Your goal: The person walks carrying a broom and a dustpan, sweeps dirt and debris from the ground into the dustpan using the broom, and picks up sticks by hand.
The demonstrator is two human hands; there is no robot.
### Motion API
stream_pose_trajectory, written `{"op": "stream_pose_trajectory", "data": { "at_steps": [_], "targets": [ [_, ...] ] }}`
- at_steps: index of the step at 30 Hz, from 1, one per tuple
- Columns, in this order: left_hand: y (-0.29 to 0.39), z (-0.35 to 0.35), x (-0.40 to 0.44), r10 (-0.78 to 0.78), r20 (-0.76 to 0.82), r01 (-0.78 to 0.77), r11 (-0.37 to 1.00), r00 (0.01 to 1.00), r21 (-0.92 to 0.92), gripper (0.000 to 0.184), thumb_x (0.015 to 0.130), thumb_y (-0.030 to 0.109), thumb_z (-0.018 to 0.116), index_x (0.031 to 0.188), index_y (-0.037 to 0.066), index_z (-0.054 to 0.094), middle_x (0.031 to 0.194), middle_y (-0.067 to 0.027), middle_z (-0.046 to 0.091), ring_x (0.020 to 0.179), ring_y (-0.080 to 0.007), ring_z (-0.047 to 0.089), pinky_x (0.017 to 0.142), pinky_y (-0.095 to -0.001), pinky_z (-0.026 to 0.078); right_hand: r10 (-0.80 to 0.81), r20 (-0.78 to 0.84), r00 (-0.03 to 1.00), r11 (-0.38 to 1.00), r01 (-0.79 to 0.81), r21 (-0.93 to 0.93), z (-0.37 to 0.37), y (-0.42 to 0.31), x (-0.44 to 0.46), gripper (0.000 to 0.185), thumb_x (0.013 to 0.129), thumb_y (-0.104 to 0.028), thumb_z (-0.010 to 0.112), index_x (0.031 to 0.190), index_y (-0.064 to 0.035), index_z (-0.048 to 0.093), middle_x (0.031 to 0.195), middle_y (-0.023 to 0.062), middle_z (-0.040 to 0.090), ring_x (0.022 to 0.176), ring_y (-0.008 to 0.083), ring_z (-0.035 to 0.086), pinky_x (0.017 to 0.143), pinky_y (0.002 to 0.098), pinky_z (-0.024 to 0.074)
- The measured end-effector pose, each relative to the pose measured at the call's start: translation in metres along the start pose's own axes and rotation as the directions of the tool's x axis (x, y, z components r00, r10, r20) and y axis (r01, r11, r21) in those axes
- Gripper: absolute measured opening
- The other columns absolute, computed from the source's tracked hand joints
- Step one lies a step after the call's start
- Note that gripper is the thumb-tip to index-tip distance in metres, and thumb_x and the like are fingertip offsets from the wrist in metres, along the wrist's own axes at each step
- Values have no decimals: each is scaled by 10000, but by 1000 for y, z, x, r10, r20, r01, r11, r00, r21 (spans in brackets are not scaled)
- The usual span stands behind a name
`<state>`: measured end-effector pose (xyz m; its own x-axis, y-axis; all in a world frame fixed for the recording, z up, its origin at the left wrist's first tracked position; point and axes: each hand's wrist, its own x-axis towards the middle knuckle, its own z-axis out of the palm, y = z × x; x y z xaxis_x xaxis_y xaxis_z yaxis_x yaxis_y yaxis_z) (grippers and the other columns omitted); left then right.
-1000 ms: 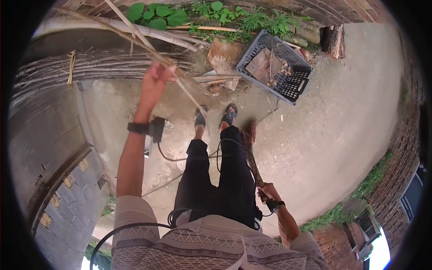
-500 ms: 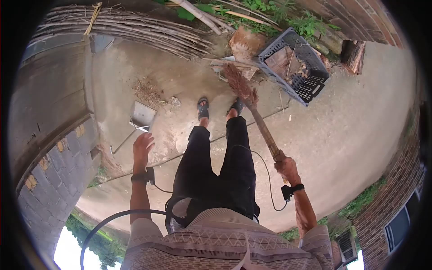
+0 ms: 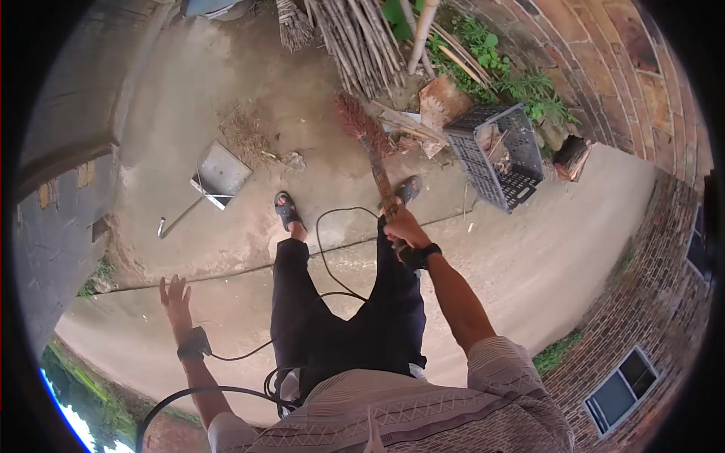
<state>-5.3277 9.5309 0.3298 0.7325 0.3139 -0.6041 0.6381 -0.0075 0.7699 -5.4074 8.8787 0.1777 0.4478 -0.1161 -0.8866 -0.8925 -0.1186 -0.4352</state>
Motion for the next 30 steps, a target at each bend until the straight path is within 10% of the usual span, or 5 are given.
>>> {"op": "stream_pose_trajectory", "data": {
  "at_steps": [2,3,21,27,30],
  "targets": [
    [16,-10,9,67,105,-80,990,992,116,783,992,291,606,1588,109,132,1489,-185,445,1343,-318,493,1088,-484,421,-589,248,769,707,639,-304,86,20,60,132,690,-53,715,725,-46,588,560,43,529,448,179,531,414,342,396],
    [27,-9,13,82,100,-97,983,992,155,838,960,331,647,1592,121,140,1496,-169,436,1316,-290,517,1070,-461,442,-280,62,958,957,284,-58,135,-17,54,199,706,-78,719,570,-49,576,514,70,538,467,193,544,454,352,403],
    [6,26,119,95,212,-67,989,973,-134,794,890,-7,690,1562,121,288,1413,-152,455,1156,-214,547,922,-335,552,150,-44,988,985,-145,96,166,-131,-22,366,727,-13,669,1075,75,600,660,89,618,599,207,662,494,345,537],
    [23,60,124,185,149,-191,981,971,25,652,1004,355,582,1552,109,329,1482,-155,451,1299,-257,506,1055,-432,454,-676,400,619,466,779,-419,253,-160,72,207,601,-64,785,790,-73,699,743,70,716,668,151,687,599,307,530],
    [31,75,129,127,78,-125,992,989,-32,650,966,265,649,1521,66,376,1463,-177,459,1309,-262,488,1056,-411,444,33,199,979,959,-86,268,308,-191,35,118,742,-45,714,756,1,607,639,66,602,537,168,611,491,326,499]
  ]
}}
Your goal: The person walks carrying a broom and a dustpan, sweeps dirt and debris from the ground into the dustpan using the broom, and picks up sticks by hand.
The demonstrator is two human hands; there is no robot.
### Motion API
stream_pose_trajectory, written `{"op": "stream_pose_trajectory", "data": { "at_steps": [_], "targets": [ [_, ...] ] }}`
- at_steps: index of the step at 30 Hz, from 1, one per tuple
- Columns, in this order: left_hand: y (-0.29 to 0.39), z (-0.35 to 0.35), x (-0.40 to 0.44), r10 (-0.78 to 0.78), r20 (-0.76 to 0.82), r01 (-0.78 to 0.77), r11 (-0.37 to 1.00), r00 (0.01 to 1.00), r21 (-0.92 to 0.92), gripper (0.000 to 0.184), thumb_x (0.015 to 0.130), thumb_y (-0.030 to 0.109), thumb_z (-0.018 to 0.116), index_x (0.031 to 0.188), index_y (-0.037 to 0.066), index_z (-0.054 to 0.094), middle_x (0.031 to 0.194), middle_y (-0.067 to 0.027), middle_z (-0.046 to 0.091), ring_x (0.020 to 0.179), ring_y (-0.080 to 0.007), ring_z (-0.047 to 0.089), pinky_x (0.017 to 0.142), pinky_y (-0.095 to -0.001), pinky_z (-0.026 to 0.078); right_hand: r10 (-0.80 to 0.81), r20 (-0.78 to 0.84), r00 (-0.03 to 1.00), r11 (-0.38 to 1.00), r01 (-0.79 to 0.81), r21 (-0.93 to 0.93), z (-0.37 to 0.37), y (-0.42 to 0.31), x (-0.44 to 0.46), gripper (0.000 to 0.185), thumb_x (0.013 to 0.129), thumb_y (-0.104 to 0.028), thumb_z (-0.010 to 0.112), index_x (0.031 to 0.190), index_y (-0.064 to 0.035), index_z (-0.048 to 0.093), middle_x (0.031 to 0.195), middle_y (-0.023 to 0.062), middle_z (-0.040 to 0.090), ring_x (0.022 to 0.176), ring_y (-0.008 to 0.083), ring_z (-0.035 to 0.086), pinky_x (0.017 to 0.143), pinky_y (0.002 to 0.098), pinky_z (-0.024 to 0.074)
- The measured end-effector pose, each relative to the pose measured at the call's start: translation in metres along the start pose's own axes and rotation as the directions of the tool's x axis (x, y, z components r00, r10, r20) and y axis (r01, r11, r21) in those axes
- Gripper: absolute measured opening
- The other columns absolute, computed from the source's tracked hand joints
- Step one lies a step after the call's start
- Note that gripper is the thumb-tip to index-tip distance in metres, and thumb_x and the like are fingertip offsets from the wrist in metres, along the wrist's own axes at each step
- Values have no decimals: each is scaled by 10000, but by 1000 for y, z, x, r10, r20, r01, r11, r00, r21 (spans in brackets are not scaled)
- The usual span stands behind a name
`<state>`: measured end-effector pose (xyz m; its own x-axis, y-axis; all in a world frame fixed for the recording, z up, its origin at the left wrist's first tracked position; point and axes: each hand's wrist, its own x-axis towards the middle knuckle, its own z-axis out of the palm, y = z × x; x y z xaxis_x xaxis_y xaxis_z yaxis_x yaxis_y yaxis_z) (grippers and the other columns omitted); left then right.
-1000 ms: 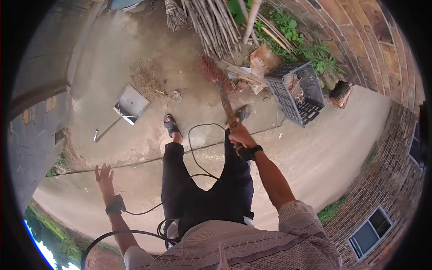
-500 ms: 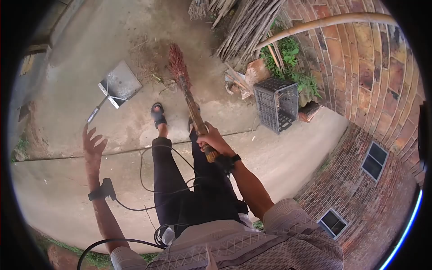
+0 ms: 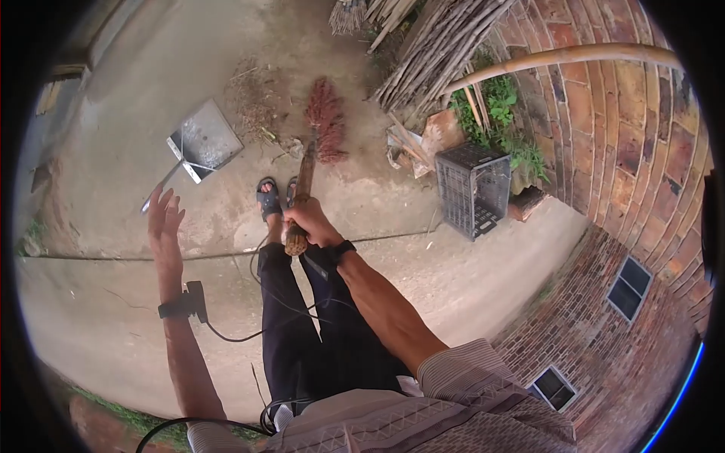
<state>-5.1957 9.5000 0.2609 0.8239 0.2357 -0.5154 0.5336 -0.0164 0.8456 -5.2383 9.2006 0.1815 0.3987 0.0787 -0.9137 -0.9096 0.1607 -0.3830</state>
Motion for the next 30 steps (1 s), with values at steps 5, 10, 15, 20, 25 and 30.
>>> {"op": "stream_pose_trajectory", "data": {
  "at_steps": [5,10,15,20,25,30],
  "targets": [
    [-11,-2,-2,-14,8,14,1000,1000,-25,655,957,268,664,1515,70,386,1445,-170,485,1300,-266,498,1058,-418,445,61,135,989,995,-72,76,-15,-16,-48,278,766,-14,678,1011,60,567,692,77,613,547,182,616,496,330,514],
    [-31,-34,-20,-27,104,41,990,994,-131,722,972,428,608,1509,16,356,1446,-185,484,1294,-294,525,1061,-425,462,-79,-35,996,991,75,-111,-67,-67,-94,549,725,8,679,1245,-20,503,737,54,590,581,153,618,482,307,491],
    [-64,-65,-27,-54,29,59,972,998,-229,845,943,517,613,1525,1,281,1453,-218,473,1291,-317,537,1059,-432,474,-272,-226,935,929,195,-314,-111,-101,33,570,691,20,660,1211,-19,428,714,58,571,538,166,579,454,323,474],
    [-61,-70,-7,-37,68,53,966,997,-254,845,934,455,655,1545,25,260,1459,-208,462,1301,-302,520,1059,-414,468,-217,-126,968,916,157,-368,-46,-64,121,485,650,36,681,1047,39,402,698,87,573,540,201,596,448,344,484],
    [-50,-32,22,-118,26,113,834,993,-540,801,927,289,703,1549,46,260,1479,-182,435,1359,-296,439,1161,-442,349,-115,-75,991,903,73,-424,34,-22,52,584,708,-4,663,1193,53,341,722,112,605,578,202,638,511,339,522],
    [-49,-13,56,-180,-176,-61,510,968,-858,471,1068,259,471,1465,28,368,1526,-123,418,1432,-277,364,1206,-446,295,-31,15,999,910,35,-413,33,-66,-18,795,711,10,658,1445,29,353,711,79,614,560,173,627,479,326,510]
  ]
}}
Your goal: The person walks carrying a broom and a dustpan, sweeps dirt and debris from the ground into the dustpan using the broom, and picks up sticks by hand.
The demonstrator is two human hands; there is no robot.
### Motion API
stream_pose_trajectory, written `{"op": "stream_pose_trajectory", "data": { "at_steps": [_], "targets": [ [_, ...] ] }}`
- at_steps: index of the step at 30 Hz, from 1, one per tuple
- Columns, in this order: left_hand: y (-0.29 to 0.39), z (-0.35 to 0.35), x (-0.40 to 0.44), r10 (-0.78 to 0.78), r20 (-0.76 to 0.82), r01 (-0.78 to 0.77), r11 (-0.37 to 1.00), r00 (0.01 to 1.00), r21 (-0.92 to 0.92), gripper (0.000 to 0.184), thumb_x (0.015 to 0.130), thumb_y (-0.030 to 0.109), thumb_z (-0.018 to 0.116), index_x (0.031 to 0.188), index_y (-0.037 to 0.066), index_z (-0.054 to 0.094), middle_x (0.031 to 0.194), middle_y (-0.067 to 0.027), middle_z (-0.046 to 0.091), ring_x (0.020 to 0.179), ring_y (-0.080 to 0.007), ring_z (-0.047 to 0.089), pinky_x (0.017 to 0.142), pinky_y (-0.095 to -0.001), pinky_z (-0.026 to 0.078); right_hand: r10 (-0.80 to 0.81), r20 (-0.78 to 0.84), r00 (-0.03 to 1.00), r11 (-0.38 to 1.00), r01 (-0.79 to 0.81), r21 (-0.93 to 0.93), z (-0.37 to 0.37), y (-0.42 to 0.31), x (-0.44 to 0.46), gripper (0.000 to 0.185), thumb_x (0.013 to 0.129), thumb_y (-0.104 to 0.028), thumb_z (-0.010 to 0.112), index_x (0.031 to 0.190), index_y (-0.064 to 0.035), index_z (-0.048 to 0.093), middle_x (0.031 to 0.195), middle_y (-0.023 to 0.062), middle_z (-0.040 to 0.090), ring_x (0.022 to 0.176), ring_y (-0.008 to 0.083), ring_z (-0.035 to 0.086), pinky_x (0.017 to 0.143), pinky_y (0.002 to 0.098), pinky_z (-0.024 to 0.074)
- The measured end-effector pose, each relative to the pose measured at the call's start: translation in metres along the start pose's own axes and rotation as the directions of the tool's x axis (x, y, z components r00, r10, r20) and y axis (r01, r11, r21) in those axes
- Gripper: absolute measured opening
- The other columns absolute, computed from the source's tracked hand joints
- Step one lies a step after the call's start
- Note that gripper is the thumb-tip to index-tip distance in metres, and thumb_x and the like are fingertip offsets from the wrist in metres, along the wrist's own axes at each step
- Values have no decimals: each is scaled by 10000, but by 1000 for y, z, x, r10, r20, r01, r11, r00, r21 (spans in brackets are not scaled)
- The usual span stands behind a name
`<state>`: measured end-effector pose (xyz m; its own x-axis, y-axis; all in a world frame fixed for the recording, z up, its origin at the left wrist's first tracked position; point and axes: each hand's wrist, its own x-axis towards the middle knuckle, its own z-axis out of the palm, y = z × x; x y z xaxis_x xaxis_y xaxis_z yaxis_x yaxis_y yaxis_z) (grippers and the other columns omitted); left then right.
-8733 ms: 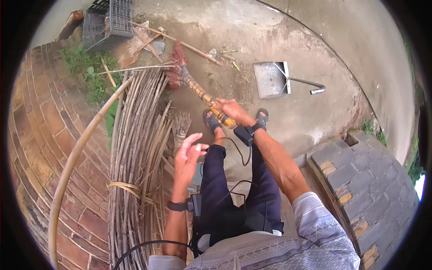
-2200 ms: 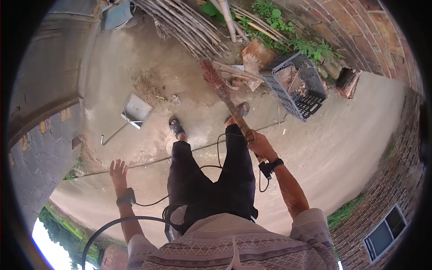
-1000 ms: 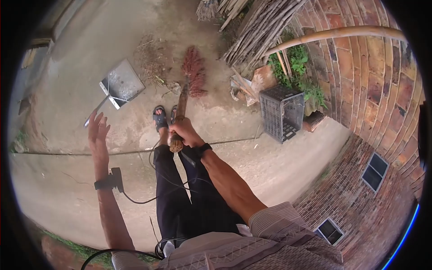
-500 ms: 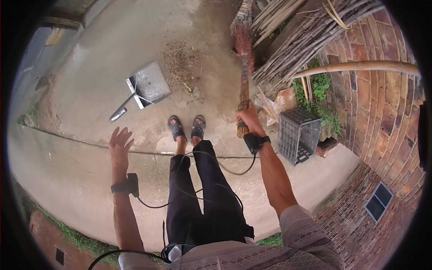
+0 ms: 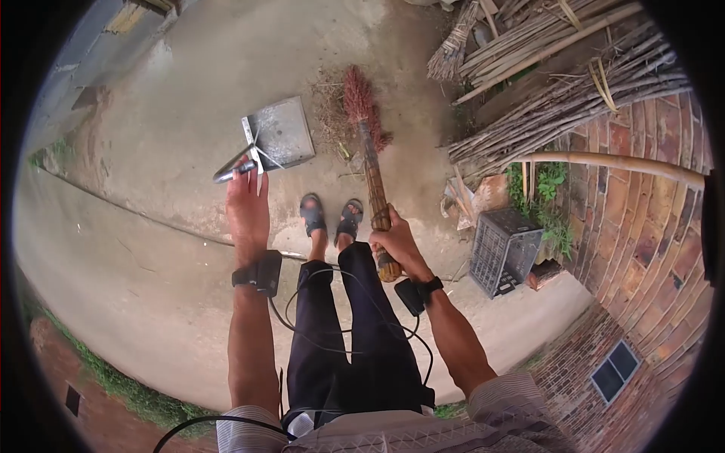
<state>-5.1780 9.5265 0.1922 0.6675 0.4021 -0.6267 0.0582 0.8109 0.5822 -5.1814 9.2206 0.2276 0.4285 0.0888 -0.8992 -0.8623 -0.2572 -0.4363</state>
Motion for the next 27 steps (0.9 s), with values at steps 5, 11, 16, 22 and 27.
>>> {"op": "stream_pose_trajectory", "data": {
  "at_steps": [5,11,16,22,27],
  "targets": [
    [9,1,3,-26,40,23,996,999,87,395,1092,263,406,1390,6,443,1455,-138,503,1343,-261,481,1159,-408,377,-207,-92,974,868,139,-477,-11,-68,51,966,703,-52,641,1572,-6,223,717,82,626,595,189,638,574,319,520],
    [27,-24,-41,-212,-56,219,940,976,261,475,1065,258,471,1442,-18,388,1440,-202,507,1315,-293,512,1095,-409,442,-251,-8,968,596,148,-789,-16,-144,185,938,772,-88,597,1572,25,120,928,215,706,827,334,709,722,403,556],
    [27,-18,-31,-189,-116,214,936,975,279,428,1042,230,515,1406,14,447,1337,-186,584,1181,-244,593,1003,-386,497,-234,63,970,238,120,-964,-36,-82,163,859,822,-76,600,1554,33,165,1024,293,686,976,430,682,861,488,535],
    [36,-67,-50,88,-234,117,668,968,735,616,889,181,747,1414,53,452,1193,-129,595,1099,-233,597,924,-388,513,-92,55,994,186,71,-980,-83,-5,74,923,777,-55,635,1561,23,154,998,280,692,944,426,685,821,478,545],
    [71,-16,-29,242,465,-389,-300,852,871,747,808,100,779,1454,76,405,1392,-200,461,1202,-378,517,989,-488,454,-70,16,997,374,41,-927,-111,30,6,960,705,-51,650,1561,1,218,949,268,693,898,433,683,775,497,544]
  ]
}}
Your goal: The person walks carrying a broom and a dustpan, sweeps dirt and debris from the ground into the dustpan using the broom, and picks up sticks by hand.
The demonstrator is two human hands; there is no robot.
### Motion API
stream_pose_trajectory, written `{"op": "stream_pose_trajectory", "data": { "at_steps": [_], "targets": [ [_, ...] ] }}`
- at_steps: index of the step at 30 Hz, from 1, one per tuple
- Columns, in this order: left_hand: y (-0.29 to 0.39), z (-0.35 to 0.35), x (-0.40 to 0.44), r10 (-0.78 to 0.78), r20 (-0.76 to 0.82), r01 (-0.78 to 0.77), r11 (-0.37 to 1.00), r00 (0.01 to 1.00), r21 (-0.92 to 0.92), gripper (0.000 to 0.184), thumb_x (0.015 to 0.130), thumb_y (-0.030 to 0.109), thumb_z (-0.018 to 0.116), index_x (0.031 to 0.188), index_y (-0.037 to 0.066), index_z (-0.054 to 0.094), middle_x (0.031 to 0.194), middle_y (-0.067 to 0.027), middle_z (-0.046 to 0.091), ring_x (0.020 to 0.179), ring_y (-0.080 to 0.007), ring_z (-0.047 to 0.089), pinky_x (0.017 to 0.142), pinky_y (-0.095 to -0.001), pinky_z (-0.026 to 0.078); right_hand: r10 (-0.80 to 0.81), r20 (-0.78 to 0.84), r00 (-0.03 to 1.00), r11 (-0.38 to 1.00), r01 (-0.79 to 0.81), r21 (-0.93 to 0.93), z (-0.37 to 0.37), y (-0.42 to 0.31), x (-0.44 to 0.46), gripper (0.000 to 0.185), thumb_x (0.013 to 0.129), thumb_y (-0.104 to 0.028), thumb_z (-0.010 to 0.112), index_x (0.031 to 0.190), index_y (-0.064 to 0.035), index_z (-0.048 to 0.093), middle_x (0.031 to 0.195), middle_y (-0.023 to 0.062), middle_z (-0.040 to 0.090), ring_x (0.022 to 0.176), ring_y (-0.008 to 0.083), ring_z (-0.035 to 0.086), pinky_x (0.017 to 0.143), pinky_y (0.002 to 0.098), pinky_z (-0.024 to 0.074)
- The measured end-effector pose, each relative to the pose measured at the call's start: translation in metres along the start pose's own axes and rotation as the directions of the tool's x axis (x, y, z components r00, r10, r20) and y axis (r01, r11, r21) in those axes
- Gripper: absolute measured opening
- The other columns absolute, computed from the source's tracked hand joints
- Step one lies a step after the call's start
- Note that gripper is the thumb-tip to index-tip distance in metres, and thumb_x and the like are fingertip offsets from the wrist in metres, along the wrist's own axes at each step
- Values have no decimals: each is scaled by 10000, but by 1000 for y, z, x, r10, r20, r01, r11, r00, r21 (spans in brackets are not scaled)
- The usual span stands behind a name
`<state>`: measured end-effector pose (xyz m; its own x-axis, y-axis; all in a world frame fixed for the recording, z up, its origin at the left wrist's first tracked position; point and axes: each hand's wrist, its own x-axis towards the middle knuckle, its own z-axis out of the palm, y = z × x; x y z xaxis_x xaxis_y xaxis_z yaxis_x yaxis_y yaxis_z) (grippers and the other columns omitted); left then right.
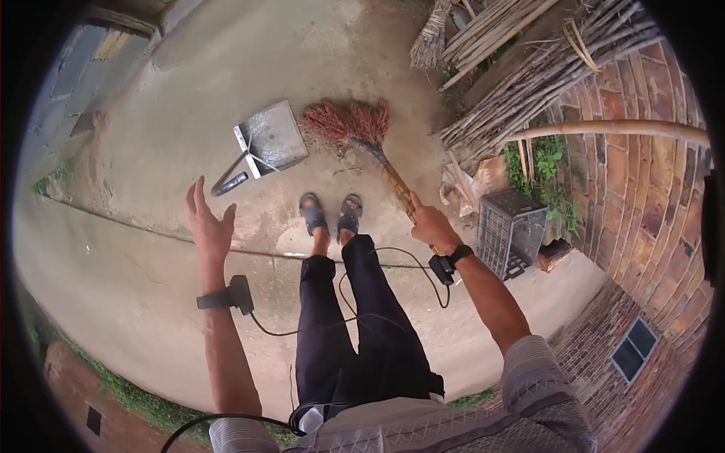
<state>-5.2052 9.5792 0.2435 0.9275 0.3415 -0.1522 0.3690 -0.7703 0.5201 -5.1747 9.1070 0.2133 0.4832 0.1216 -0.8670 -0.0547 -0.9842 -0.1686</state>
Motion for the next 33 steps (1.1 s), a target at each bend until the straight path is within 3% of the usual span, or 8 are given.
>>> {"op": "stream_pose_trajectory", "data": {
  "at_steps": [2,7,9,12,16,22,24,33],
  "targets": [
    [6,-3,13,271,173,-301,935,947,185,614,844,79,728,1400,60,467,1345,-200,527,1172,-409,537,991,-504,442,19,-21,1000,991,-16,136,13,13,-33,965,706,-54,650,1566,-14,212,923,271,688,884,438,681,767,499,540],
    [-9,21,33,276,425,-355,928,862,116,268,939,106,618,1200,59,577,1053,-205,668,1012,-411,618,896,-515,467,139,-114,984,828,-52,558,74,49,-111,974,735,-95,666,1579,-36,182,825,274,662,745,445,659,702,480,533],
    [-8,24,38,209,547,-299,951,810,79,223,964,151,613,1147,36,561,945,-241,652,894,-457,618,755,-530,485,197,-119,973,742,-69,667,106,61,-126,977,744,-82,659,1586,-35,166,780,207,650,660,345,654,626,422,538],
    [-3,15,54,226,661,-315,949,716,16,236,986,196,602,1133,22,540,847,-266,625,790,-490,602,646,-534,471,342,79,937,305,-190,933,139,60,-137,980,759,-30,630,1600,-41,128,751,65,597,571,147,591,518,308,504],
    [-8,9,84,356,626,-442,897,694,-20,236,980,212,619,1081,27,512,809,-265,616,759,-484,608,627,-527,471,449,105,887,-44,-96,994,155,21,-94,317,760,-17,649,1047,-40,517,692,61,599,541,164,607,485,311,515],
    [-7,19,85,508,571,-625,781,644,10,207,967,195,625,1031,43,501,800,-210,636,740,-433,635,646,-497,508,374,19,927,-463,169,870,145,-120,39,281,783,-20,664,996,-45,482,680,104,592,551,223,622,472,377,522],
    [-3,29,69,527,573,-632,774,628,-20,189,959,197,628,1003,53,514,791,-191,634,753,-417,641,678,-494,513,417,-27,909,-305,168,937,143,-174,62,234,790,-2,662,979,-8,523,702,106,611,531,204,603,482,365,519],
    [28,45,59,579,555,-636,763,597,-113,180,951,161,625,970,58,478,832,-158,640,774,-361,658,691,-453,528,138,-39,990,-276,76,958,140,-308,61,583,784,-15,640,1309,-75,393,1019,149,589,739,239,668,546,348,566]
  ]
}}
